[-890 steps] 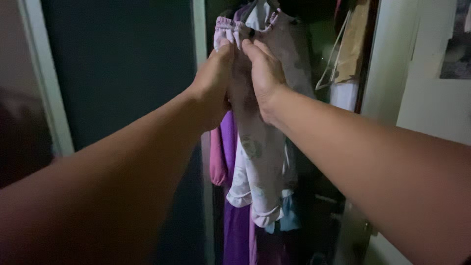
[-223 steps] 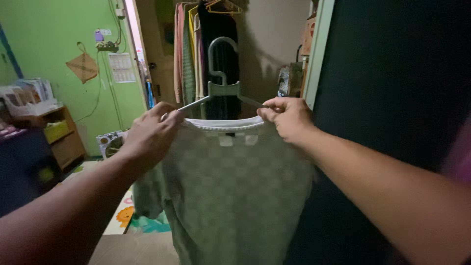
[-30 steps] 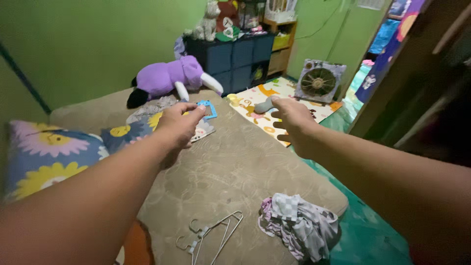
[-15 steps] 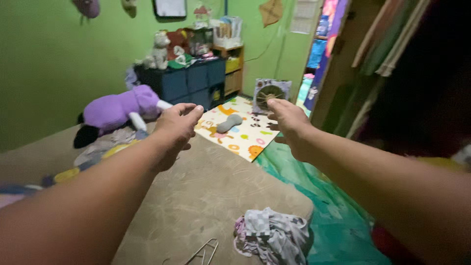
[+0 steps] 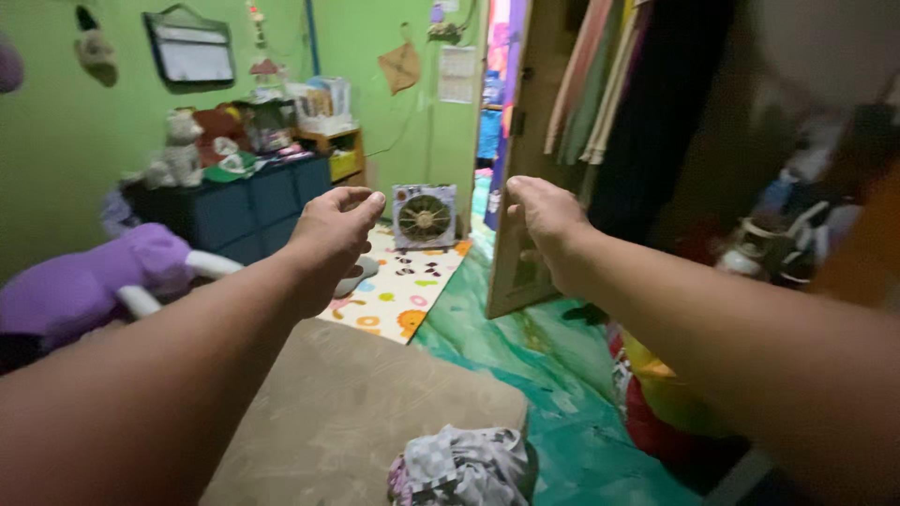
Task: The person opens a wardrobe and removes several garments one by one from hangers, including shorts, a t-shirt, a tank top, and a long-sleeved shirt. Each item is taken off its hanger and placed on the bed, while the empty hangers are also set aside on the bed.
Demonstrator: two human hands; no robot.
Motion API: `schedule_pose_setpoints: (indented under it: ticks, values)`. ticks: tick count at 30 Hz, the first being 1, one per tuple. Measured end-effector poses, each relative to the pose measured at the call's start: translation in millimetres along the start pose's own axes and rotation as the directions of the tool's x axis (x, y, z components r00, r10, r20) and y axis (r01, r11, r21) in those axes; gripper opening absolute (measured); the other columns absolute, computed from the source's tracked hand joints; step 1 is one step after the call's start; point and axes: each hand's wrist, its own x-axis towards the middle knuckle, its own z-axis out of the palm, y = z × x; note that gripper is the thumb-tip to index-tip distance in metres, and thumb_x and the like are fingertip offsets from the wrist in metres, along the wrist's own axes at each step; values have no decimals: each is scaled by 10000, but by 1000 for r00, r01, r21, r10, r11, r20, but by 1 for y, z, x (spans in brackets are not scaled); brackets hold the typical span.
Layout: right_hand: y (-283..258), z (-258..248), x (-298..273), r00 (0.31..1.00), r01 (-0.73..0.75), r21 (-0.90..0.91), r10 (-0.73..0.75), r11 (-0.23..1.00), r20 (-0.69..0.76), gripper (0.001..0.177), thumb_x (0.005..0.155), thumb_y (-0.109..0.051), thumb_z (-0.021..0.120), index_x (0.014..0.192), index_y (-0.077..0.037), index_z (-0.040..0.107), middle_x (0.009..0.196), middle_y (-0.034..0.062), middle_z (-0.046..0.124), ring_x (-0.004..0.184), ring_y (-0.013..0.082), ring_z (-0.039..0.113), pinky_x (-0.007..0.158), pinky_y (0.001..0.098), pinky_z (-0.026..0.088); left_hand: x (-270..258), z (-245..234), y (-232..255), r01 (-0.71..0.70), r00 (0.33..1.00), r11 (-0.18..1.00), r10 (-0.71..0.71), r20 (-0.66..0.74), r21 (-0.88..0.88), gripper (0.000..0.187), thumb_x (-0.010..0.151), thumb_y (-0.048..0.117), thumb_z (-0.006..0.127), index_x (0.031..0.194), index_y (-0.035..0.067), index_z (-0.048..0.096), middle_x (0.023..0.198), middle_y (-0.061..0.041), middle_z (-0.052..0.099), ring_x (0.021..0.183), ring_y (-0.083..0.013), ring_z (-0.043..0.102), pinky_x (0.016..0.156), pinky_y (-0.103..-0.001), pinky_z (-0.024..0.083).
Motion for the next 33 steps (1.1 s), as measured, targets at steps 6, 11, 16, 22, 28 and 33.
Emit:
schedule_pose_setpoints:
  ticks: [6, 11, 16, 22, 28, 33]
  values:
    - [-6, -50, -20, 990, -9, -108, -7, 994, -141, 556, 943, -511, 523, 1448, -285, 570, 1337, 11, 627, 1224, 230, 577, 1005, 494, 491, 4, 42, 26, -35, 991, 997, 44, 126, -71, 486, 926, 449, 620, 1343, 200, 635, 1150, -50, 729, 965, -174, 668, 753, -414, 542]
    - [2, -93, -32, 979, -16, -106, -6, 994, -203, 570, 955, -523, 513, 1475, -290, 530, 1374, 14, 608, 1225, 249, 570, 995, 487, 472, 3, 84, 43, -70, 982, 997, 76, 176, -37, 506, 935, 458, 628, 1366, 194, 613, 1137, -86, 693, 925, -193, 637, 748, -410, 551]
    - [2, -145, -35, 963, -29, -81, 7, 996, -270, 576, 941, -515, 524, 1472, -292, 531, 1383, 23, 613, 1214, 253, 577, 980, 483, 477, 0, 126, 64, -99, 959, 993, 111, 260, -56, 518, 932, 472, 624, 1377, 208, 606, 1022, -78, 678, 851, -200, 609, 724, -398, 534]
    - [-8, -211, -32, 940, 2, -81, -29, 997, -340, 584, 958, -519, 513, 1497, -297, 487, 1380, 18, 588, 1156, 222, 571, 933, 446, 492, 9, 187, 93, -148, 922, 979, 189, 338, -142, 513, 931, 447, 623, 1365, 174, 620, 919, -53, 628, 784, -191, 548, 653, -389, 473]
    - [-19, -269, -42, 898, -4, -94, -38, 996, -438, 597, 963, -503, 500, 1508, -259, 495, 1411, 45, 583, 1188, 246, 571, 929, 455, 519, 17, 256, 121, -285, 874, 941, 334, 353, -184, 481, 951, 423, 635, 1317, 113, 666, 970, -16, 713, 764, -141, 613, 645, -336, 509]
    - [-21, -318, -59, 879, -16, -142, -54, 990, -473, 611, 981, -506, 481, 1535, -251, 444, 1434, 56, 547, 1229, 226, 561, 965, 442, 525, 11, 318, 146, -270, 838, 941, 333, 432, -202, 496, 935, 416, 656, 1351, 146, 657, 953, -45, 688, 719, -156, 574, 564, -350, 467]
